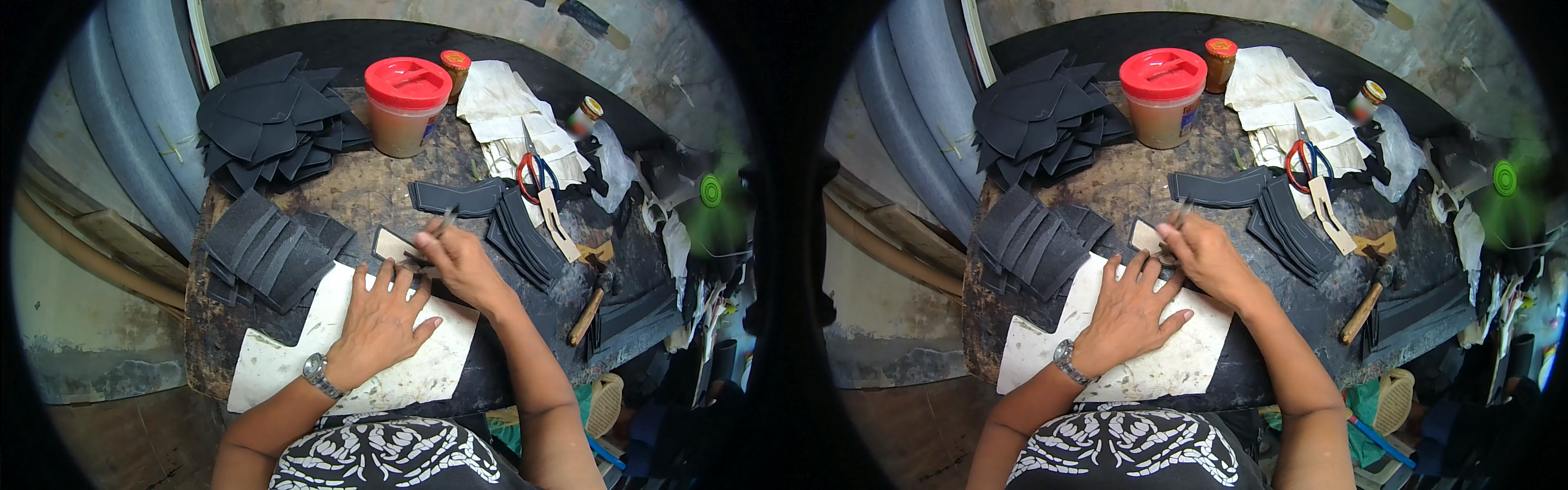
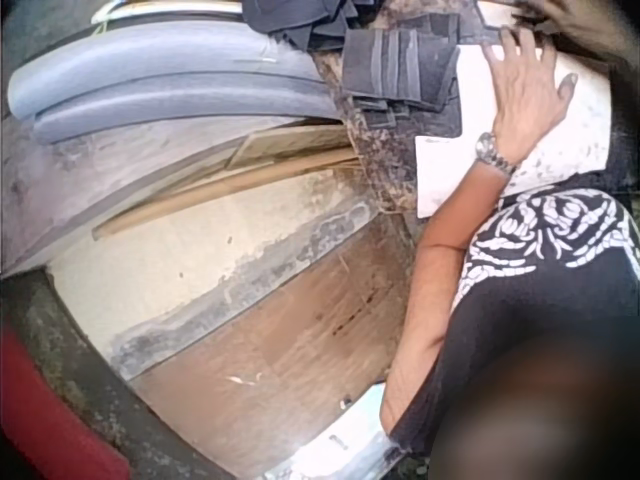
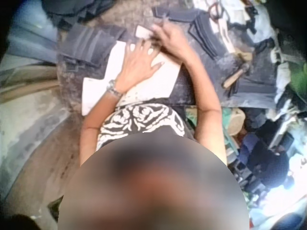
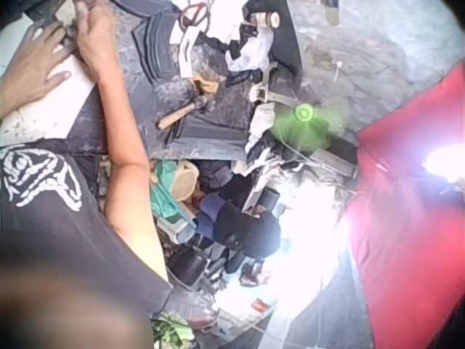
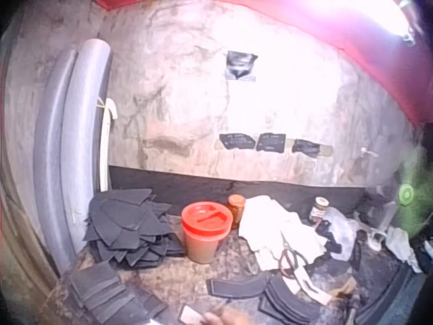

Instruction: The person repeatedly places a light-colored template on black rubber pieces and uses a black marker to trace the template's outline. After each trace, the person removes the template, sets the marked piece aside, and repeats the process on a new rubber piece.

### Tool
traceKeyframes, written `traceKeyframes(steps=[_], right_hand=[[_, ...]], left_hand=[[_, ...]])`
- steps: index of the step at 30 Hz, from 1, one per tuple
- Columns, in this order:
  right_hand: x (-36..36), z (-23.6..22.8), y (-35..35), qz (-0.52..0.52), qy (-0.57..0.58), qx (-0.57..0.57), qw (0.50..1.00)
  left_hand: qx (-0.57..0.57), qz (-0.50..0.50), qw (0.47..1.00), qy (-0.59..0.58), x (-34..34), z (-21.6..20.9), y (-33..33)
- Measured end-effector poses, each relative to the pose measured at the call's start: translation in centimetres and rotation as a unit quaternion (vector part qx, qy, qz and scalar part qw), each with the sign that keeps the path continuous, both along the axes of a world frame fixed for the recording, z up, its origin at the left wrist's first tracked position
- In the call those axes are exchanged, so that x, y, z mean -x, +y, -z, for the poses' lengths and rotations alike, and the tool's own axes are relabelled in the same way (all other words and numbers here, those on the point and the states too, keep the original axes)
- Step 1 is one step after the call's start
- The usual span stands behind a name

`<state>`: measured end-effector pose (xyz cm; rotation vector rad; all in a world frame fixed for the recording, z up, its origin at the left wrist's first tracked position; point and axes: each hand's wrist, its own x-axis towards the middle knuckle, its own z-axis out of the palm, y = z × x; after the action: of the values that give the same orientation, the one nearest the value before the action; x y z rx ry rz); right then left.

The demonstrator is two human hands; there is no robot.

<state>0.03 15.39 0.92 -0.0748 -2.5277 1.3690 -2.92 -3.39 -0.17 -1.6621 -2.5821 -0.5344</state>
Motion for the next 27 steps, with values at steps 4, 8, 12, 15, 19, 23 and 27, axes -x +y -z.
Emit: traceKeyframes(steps=[4,8,12,15,19,23,27], right_hand=[[-2.4,-0.7,2.2,0.045,-0.008,-0.038,0.998],[-4.6,0.4,2.0,0.049,-0.069,-0.259,0.962],[-5.3,1.2,1.8,0.077,-0.079,-0.177,0.978],[-6.0,0.4,3.6,0.022,-0.067,-0.065,0.995],[-9.1,-1.2,7.9,0.203,-0.014,0.0,0.979],[-10.8,-0.9,11.8,0.303,0.005,0.113,0.946],[-11.2,0.2,12.8,0.352,-0.072,0.009,0.933]], left_hand=[[-0.005,0.002,1.0,0.004,0.1,0.0,0.0],[-0.016,0.009,0.999,-0.036,1.3,-1.0,-0.2],[-0.027,-0.033,0.984,-0.173,3.9,-2.5,0.0],[-0.126,-0.059,0.98,-0.141,5.3,-2.9,1.5],[-0.171,-0.058,0.98,-0.083,7.2,-2.2,5.4],[-0.175,0.048,0.982,-0.058,8.8,-0.4,10.7],[-0.13,0.082,0.987,-0.048,9.7,1.1,13.1]])
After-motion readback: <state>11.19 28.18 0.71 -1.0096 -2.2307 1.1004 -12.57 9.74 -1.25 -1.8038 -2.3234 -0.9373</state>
